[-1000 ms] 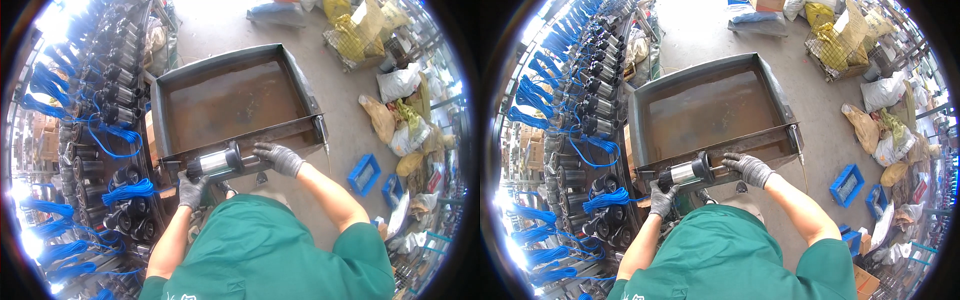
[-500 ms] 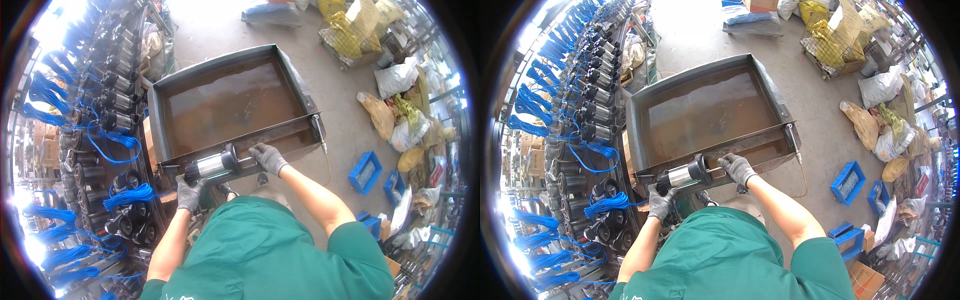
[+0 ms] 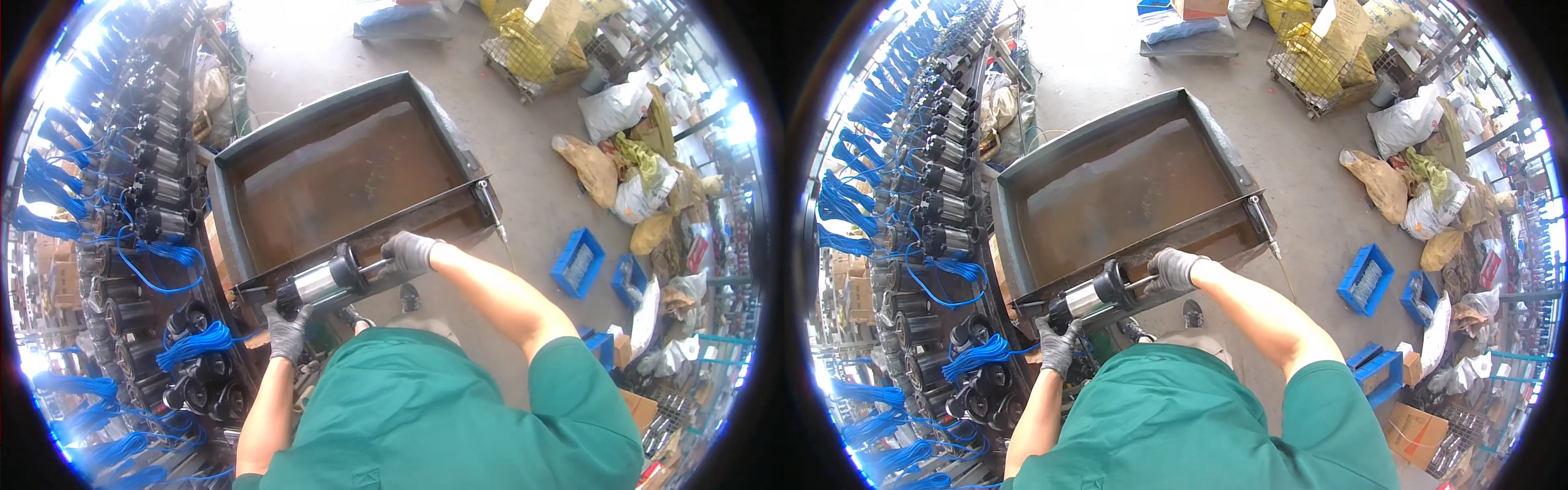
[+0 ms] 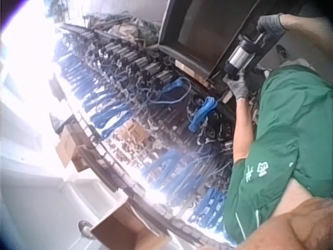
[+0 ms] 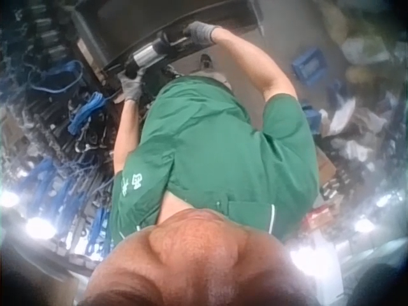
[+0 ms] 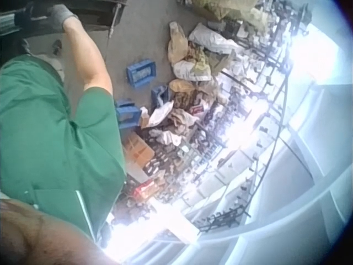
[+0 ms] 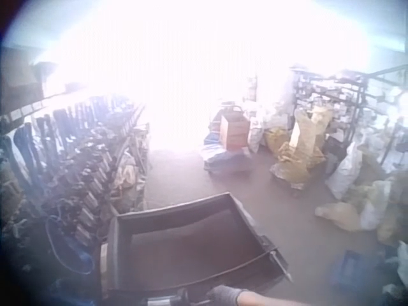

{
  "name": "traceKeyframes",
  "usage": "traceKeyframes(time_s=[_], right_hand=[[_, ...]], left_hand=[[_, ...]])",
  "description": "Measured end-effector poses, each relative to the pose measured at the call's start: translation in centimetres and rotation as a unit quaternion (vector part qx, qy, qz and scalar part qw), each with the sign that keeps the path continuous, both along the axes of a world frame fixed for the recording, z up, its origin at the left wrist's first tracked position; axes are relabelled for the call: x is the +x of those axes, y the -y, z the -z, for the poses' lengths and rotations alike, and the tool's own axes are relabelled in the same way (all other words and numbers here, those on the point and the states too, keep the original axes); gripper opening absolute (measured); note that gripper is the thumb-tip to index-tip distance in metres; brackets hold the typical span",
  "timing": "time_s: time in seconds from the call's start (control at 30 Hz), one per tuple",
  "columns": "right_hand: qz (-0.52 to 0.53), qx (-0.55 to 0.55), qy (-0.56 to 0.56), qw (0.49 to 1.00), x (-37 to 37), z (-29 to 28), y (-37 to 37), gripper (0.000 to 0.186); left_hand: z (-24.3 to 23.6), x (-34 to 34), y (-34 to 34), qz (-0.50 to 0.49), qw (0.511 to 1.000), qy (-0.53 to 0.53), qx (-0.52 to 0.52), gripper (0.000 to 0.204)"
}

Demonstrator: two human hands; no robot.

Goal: Submerging pump motors in a water tank to test for leaks and functionality during assembly.

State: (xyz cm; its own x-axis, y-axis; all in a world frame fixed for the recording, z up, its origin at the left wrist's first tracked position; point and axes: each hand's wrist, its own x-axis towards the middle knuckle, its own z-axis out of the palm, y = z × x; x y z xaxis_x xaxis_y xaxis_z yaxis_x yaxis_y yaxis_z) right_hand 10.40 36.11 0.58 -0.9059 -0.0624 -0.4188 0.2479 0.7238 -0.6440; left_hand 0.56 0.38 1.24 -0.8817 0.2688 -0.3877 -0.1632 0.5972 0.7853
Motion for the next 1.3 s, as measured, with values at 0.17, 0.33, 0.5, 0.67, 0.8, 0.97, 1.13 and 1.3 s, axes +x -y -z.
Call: traceKeyframes(time_s=[0.17,0.33,0.5,0.67,0.8,0.97,1.13,1.3], right_hand=[[0.058,-0.121,0.196,0.971,-0.9,-1.4,-1.0,0.049],[0.073,-0.067,0.025,0.995,2.1,0.1,-0.8,0.059],[0.434,0.091,-0.238,0.864,11.2,4.7,-8.3,0.051],[0.557,0.1,0.009,0.825,17.1,7.7,-13.5,0.061],[0.551,0.079,0.024,0.83,12.5,6.7,-16.4,0.064],[0.49,0.107,-0.012,0.865,7.0,5.2,-17.8,0.049],[0.408,0.055,-0.103,0.905,8.2,2.6,-12.6,0.013],[0.448,-0.249,0.049,0.857,6.3,0.6,-3.3,0.019]], left_hand=[[0.6,-0.1,0.3,0.0,1.0,-0.009,-0.015,0.075],[0.9,-0.4,0.5,0.012,1.0,-0.017,0.006,0.076],[0.4,-0.3,0.4,0.011,1.0,-0.002,0.0,0.081],[0.5,-1.3,0.2,0.01,0.995,-0.031,-0.097,0.068],[1.0,-2.1,0.4,0.003,0.994,-0.01,-0.113,0.073],[0.6,-2.2,0.2,-0.009,0.99,-0.022,-0.139,0.079],[-0.1,-2.0,0.0,0.004,0.993,-0.043,-0.112,0.073],[-0.5,-2.2,-0.1,0.026,0.993,-0.046,-0.106,0.07]])
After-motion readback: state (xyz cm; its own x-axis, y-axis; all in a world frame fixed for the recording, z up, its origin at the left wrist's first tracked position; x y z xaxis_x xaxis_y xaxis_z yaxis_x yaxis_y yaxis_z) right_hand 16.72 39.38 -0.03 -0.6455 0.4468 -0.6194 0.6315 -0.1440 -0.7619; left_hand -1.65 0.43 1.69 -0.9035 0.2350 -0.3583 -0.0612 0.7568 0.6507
